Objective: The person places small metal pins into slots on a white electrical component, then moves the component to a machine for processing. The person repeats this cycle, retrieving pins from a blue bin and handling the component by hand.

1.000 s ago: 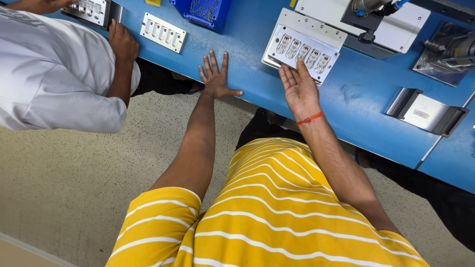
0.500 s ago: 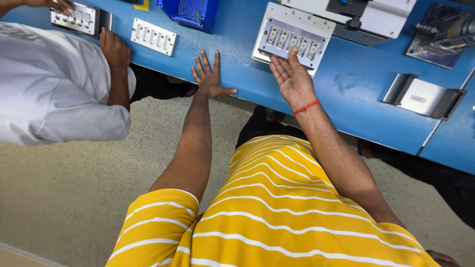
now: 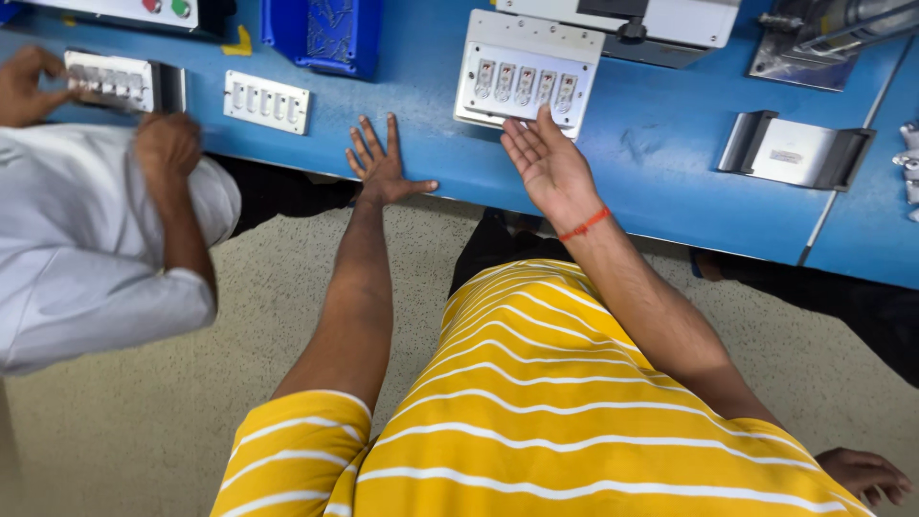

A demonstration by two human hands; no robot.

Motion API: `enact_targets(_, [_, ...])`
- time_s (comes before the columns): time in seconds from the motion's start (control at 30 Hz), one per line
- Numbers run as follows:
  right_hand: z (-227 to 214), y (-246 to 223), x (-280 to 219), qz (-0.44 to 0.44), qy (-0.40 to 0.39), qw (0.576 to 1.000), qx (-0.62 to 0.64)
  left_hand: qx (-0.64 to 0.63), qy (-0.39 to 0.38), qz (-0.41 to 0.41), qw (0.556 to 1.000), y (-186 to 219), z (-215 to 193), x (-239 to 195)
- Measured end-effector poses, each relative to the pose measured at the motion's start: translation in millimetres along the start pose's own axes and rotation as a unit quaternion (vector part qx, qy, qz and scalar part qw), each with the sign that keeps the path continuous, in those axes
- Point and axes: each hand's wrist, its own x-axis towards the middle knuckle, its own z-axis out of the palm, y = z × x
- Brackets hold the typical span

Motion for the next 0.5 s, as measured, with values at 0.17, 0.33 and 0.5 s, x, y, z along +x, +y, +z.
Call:
enact_targets(0.17, [-42.1,-26.6,-35.9,-0.031,0.058,0.998,-0.004,-0.007,0.011,0.016,1.000,-7.0,7.4,4.2])
enact_targets(0.33, [-81.5,-65.9,-1.5,-0.297,0.097,0.942,-0.120,-0.021,0.040,0.054,0.998,-18.1,15.0,5.8])
enact_targets(0.5, [-109.9,-116.8,129.3,-0.544,0.149,0.796,-0.220,-0.019,0.069,0.063,0.995,-18.4,24.5,7.7])
